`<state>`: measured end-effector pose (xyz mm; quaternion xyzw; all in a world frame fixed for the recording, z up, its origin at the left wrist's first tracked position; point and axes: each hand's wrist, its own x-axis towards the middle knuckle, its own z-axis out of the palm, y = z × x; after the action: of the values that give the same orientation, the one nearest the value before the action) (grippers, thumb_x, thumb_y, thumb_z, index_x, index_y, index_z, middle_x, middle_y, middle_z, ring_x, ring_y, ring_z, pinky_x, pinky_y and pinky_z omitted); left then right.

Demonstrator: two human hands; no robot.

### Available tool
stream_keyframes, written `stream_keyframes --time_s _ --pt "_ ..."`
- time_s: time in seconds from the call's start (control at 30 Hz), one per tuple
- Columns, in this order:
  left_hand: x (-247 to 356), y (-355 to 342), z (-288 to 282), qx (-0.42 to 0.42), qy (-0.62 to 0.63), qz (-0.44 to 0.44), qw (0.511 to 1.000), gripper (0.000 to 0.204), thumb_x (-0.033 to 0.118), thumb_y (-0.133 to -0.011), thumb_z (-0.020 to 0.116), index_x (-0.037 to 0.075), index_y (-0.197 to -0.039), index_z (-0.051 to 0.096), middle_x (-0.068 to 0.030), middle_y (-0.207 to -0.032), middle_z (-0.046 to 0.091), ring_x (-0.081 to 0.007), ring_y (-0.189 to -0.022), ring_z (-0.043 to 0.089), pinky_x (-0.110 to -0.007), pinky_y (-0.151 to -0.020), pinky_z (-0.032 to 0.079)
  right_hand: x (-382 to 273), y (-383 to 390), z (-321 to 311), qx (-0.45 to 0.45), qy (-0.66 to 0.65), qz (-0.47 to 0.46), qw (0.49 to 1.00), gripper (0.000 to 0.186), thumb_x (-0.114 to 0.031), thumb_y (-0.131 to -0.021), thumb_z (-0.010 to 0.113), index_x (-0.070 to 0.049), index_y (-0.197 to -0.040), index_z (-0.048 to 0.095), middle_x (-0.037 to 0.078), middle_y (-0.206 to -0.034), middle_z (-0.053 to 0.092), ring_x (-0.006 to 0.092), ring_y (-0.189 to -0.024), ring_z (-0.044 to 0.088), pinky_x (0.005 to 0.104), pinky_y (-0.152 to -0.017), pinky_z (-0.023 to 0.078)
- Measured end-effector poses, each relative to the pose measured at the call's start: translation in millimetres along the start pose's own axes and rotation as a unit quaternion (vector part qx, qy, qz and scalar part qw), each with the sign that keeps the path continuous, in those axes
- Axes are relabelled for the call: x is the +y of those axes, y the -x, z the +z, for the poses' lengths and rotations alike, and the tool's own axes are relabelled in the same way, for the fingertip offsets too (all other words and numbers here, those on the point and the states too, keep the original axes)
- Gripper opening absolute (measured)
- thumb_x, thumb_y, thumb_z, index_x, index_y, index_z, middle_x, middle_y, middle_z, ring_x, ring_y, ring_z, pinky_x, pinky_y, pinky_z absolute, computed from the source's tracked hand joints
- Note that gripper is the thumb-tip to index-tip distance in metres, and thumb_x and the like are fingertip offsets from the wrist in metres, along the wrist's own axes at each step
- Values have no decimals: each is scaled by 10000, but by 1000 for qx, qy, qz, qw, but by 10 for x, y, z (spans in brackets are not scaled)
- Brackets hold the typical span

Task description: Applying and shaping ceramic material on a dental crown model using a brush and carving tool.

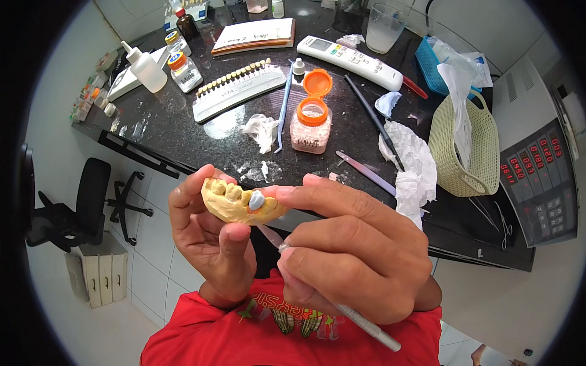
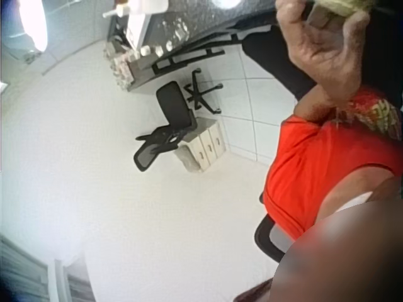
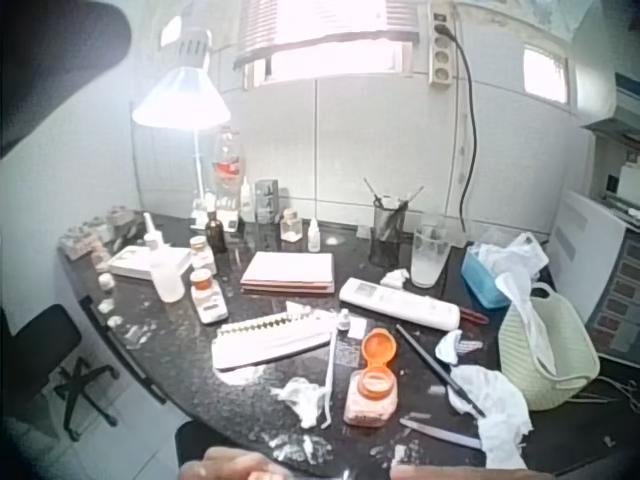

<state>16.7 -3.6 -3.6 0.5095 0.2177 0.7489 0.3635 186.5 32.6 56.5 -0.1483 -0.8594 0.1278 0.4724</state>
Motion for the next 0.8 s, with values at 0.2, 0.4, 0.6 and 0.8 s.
stream_keyframes --time_s 0.2,0.4,0.6,0.8 --pt "11 1 14 6 -5 -6 1000 596 -70 -793 695 -88 -1286 362 -155 -1256 387 -318 -1134 569 -396 -955 535 -20 0 -12 13 -6 2 1000 245 -69 -735 738 -18 -896 562 114 -695 626 368 -808 696 413 -691 594" --pt "8 -5 33 5 -33 11 999 602 -75 -794 691 -88 -1294 355 -154 -1260 387 -333 -1116 579 -407 -948 540 -17 -22 -39 15 6 -11 1000 267 -35 -697 742 -8 -898 569 112 -690 624 365 -774 698 366 -634 594" --pt "4 -10 36 -3 -32 19 999 595 -78 -792 691 -87 -1286 360 -161 -1262 385 -364 -1104 583 -427 -934 549 -10 -26 -60 0 4 -17 1000 282 -14 -672 735 6 -897 567 122 -686 619 367 -766 696 379 -645 602" --pt "-5 -13 40 -2 -32 20 999 593 -76 -794 689 -83 -1288 362 -162 -1254 386 -374 -1098 585 -430 -931 551 31 -33 -42 8 -6 -28 1000 279 8 -660 717 19 -894 566 125 -682 615 363 -746 694 386 -654 607"
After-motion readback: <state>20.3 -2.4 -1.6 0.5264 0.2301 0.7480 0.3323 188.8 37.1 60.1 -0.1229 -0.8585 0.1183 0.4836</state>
